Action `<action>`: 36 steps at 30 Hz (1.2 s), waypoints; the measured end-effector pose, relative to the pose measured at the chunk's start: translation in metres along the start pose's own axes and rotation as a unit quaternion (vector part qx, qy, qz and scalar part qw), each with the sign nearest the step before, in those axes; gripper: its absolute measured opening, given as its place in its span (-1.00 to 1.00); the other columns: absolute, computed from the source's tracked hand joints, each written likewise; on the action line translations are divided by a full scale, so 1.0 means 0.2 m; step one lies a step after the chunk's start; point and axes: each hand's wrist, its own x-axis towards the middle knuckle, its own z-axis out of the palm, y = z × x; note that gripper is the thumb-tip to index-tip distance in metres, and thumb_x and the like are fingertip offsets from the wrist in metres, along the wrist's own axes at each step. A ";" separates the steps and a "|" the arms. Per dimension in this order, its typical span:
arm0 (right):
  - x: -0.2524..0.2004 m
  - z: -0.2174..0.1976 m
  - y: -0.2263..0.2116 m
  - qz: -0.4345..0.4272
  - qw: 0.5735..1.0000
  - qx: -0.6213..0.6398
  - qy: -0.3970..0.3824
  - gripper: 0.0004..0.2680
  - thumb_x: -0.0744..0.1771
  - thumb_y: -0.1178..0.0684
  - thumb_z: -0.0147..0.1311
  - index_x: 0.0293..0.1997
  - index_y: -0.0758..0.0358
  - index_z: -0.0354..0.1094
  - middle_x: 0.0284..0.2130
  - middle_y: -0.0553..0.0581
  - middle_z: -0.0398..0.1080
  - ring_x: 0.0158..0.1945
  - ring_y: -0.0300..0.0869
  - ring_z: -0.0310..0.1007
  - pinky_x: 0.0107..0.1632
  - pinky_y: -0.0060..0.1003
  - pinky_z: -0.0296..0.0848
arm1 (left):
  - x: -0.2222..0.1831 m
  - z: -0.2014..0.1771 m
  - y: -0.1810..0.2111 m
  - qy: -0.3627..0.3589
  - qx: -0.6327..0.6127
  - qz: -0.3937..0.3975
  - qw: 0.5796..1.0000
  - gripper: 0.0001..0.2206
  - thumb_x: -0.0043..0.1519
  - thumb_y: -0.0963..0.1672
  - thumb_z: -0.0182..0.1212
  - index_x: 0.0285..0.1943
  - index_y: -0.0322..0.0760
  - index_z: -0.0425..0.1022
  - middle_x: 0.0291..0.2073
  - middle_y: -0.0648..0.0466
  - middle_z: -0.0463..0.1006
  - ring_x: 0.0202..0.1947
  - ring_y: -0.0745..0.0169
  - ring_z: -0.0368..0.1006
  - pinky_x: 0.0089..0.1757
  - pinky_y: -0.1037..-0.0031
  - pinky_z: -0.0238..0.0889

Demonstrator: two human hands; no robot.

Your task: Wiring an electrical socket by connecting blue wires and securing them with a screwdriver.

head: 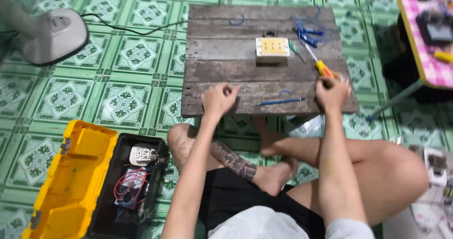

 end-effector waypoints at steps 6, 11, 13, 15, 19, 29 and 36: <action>0.06 0.15 -0.12 0.117 0.991 -0.029 0.057 -0.88 0.20 -0.17 0.31 -0.50 -0.10 0.51 -0.29 0.02 0.44 -0.11 0.12 0.40 -0.09 0.10 0.45 | 0.46 0.14 0.17 -0.004 -0.049 0.232 0.972 -0.32 0.03 0.01 0.46 0.32 -0.20 0.26 0.06 0.00 0.30 0.15 -0.12 0.32 0.04 0.09 0.31; 0.08 0.01 -0.34 0.066 0.995 -0.046 0.056 -0.87 0.18 -0.03 0.33 -0.45 0.06 0.43 -0.16 0.09 0.47 0.01 0.11 0.41 0.03 0.04 0.39 | 0.77 0.27 0.25 0.013 -0.135 0.305 0.942 -0.06 -0.10 -0.08 0.67 0.45 -0.22 0.12 0.16 -0.19 0.28 0.20 -0.38 0.28 0.15 -0.07 0.24; 0.08 0.00 -0.36 0.055 0.996 -0.051 0.052 -0.88 0.20 0.02 0.31 -0.41 0.11 0.42 -0.13 0.15 0.48 0.03 0.14 0.42 0.04 0.05 0.38 | 0.86 0.32 0.22 -0.004 -0.166 0.310 0.936 -0.01 -0.08 -0.05 0.69 0.52 -0.14 0.06 0.20 -0.13 0.29 0.21 -0.31 0.32 0.17 -0.04 0.25; 0.08 0.00 -0.37 0.043 0.997 -0.016 0.060 -0.85 0.21 0.09 0.29 -0.35 0.16 0.32 -0.08 0.23 0.46 0.00 0.19 0.44 0.02 0.12 0.38 | 0.88 0.31 0.16 -0.038 -0.104 0.331 0.937 -0.06 -0.02 -0.11 0.60 0.53 -0.25 0.03 0.25 -0.26 0.39 0.28 -0.33 0.29 0.18 -0.12 0.14; 0.09 -0.08 -0.47 0.093 0.993 0.032 0.064 -0.73 0.21 0.15 0.33 -0.17 0.17 0.22 0.11 0.39 0.37 -0.04 0.38 0.48 0.03 0.21 0.36 | 0.86 0.31 0.13 -0.034 -0.051 0.344 0.937 -0.07 -0.05 -0.05 0.59 0.52 -0.18 0.09 0.23 -0.08 0.42 0.31 -0.07 0.24 0.20 0.01 0.14; 0.01 -0.09 -0.45 0.210 0.971 -0.106 -0.033 -0.66 0.36 -0.17 0.23 0.25 0.06 0.46 0.33 0.42 0.32 0.50 0.35 0.00 0.30 0.55 -0.16 | 0.82 0.17 0.23 -0.131 0.075 0.216 0.964 0.00 0.12 0.17 0.33 0.61 -0.28 -0.20 0.54 -0.15 0.03 0.57 0.01 -0.19 0.43 0.03 -0.54; -0.11 -0.08 -0.39 0.187 0.975 -0.115 -0.045 -0.69 0.41 -0.14 0.17 0.30 0.05 0.45 0.37 0.42 0.31 0.54 0.36 -0.03 0.36 0.54 -0.23 | 0.77 0.20 0.19 -0.121 0.124 0.258 0.950 0.03 0.17 0.29 0.06 0.61 -0.37 -0.30 0.53 -0.19 0.03 0.58 -0.04 -0.25 0.42 -0.04 -0.58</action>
